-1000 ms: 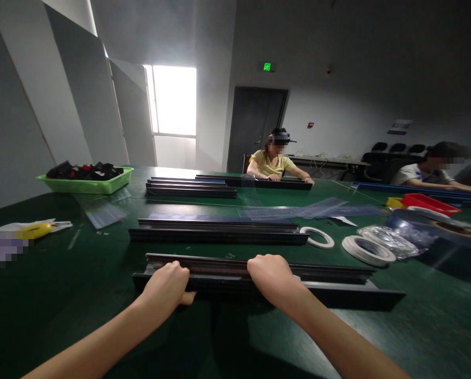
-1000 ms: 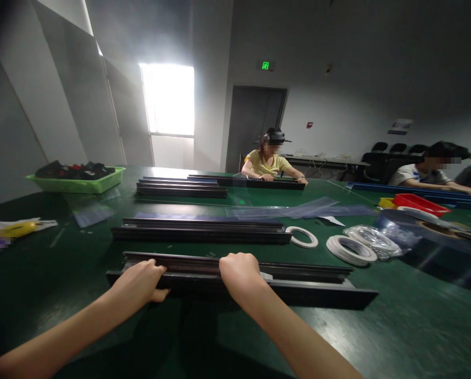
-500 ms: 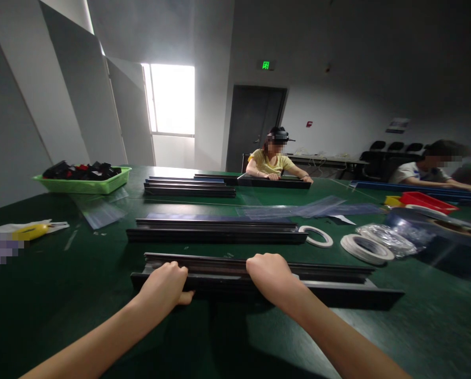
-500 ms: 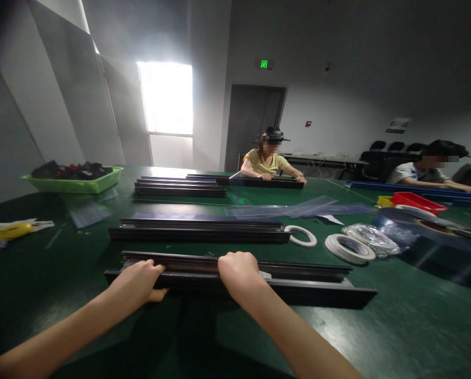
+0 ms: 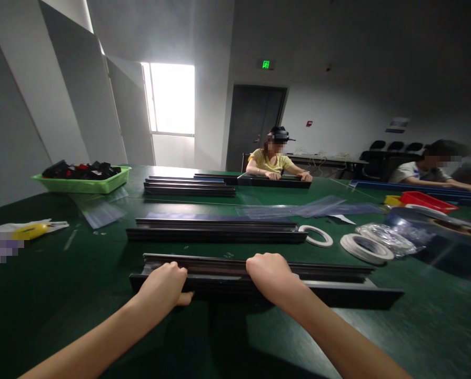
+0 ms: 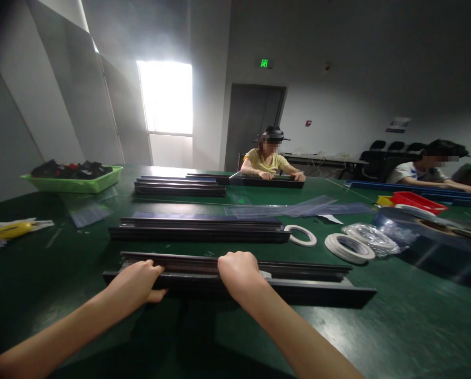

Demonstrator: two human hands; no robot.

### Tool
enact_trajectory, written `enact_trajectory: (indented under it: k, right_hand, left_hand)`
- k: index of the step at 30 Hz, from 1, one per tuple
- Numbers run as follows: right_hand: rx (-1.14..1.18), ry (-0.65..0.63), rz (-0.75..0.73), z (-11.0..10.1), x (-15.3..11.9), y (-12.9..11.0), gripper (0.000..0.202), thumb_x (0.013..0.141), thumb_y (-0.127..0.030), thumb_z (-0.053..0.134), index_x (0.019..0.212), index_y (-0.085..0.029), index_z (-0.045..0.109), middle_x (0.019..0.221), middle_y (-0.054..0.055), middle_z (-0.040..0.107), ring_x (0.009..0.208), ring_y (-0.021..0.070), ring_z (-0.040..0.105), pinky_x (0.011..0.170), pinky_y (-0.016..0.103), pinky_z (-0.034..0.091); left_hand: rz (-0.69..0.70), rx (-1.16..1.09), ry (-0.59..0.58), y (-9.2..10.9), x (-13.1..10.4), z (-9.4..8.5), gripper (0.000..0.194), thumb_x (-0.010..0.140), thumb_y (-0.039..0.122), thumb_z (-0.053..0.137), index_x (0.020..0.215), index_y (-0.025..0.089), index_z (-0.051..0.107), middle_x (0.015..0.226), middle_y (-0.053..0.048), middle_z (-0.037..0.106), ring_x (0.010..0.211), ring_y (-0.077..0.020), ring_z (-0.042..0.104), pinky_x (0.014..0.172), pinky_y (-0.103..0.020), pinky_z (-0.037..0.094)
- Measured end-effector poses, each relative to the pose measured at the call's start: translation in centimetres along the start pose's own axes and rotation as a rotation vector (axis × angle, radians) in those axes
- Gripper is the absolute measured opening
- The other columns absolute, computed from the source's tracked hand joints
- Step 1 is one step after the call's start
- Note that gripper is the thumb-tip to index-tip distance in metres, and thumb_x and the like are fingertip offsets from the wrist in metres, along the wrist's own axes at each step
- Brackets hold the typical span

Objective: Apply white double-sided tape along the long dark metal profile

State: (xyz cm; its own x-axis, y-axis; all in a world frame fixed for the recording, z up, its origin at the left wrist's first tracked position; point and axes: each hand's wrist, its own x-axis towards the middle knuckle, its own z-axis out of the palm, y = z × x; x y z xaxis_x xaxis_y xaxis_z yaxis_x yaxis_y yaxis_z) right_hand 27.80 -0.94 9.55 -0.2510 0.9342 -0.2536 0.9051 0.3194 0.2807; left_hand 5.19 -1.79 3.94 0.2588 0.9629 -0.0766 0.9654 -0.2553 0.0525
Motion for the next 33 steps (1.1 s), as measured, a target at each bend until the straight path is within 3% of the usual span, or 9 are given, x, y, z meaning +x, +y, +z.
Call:
enact_trajectory:
  k: [11, 17, 24, 33]
  right_hand:
    - [-0.002, -0.019, 0.018, -0.2, 0.0, 0.0, 0.027, 0.072, -0.016, 0.068, 0.099, -0.015, 0.073, 0.093, 0.015, 0.073, 0.090, 0.0258, 0.069, 0.073, 0.028, 0.049]
    - [-0.003, -0.004, -0.004, 0.0, 0.2, 0.1, 0.024, 0.076, -0.011, 0.063, 0.097, -0.013, 0.073, 0.096, 0.017, 0.073, 0.092, 0.0270, 0.069, 0.073, 0.029, 0.050]
    - [0.002, -0.001, -0.011, 0.0, 0.1, 0.1, 0.025, 0.076, -0.009, 0.062, 0.097, -0.014, 0.073, 0.097, 0.017, 0.073, 0.093, 0.0273, 0.068, 0.074, 0.030, 0.050]
    - [0.009, 0.003, -0.004, 0.1, 0.2, 0.1, 0.027, 0.075, -0.010, 0.061, 0.099, -0.014, 0.073, 0.096, 0.018, 0.073, 0.094, 0.0267, 0.069, 0.076, 0.030, 0.051]
  left_hand:
    - [-0.025, -0.042, -0.008, 0.0, -0.1, 0.0, 0.032, 0.076, 0.041, 0.061, 0.093, 0.015, 0.070, 0.094, -0.013, 0.070, 0.090, -0.0277, 0.067, 0.081, -0.033, 0.052]
    - [-0.004, -0.016, 0.011, -0.1, -0.1, 0.0, 0.031, 0.077, 0.041, 0.060, 0.091, 0.015, 0.070, 0.092, -0.013, 0.070, 0.089, -0.0276, 0.067, 0.083, -0.034, 0.051]
    - [0.029, -0.026, 0.009, -0.7, 0.3, 0.3, 0.035, 0.079, 0.047, 0.062, 0.093, 0.015, 0.070, 0.097, -0.013, 0.069, 0.091, -0.0283, 0.066, 0.080, -0.034, 0.051]
    - [0.134, 0.030, 0.078, 0.2, 0.5, 1.0, 0.039, 0.082, 0.047, 0.062, 0.099, 0.013, 0.070, 0.102, -0.014, 0.068, 0.098, -0.0293, 0.064, 0.085, -0.036, 0.050]
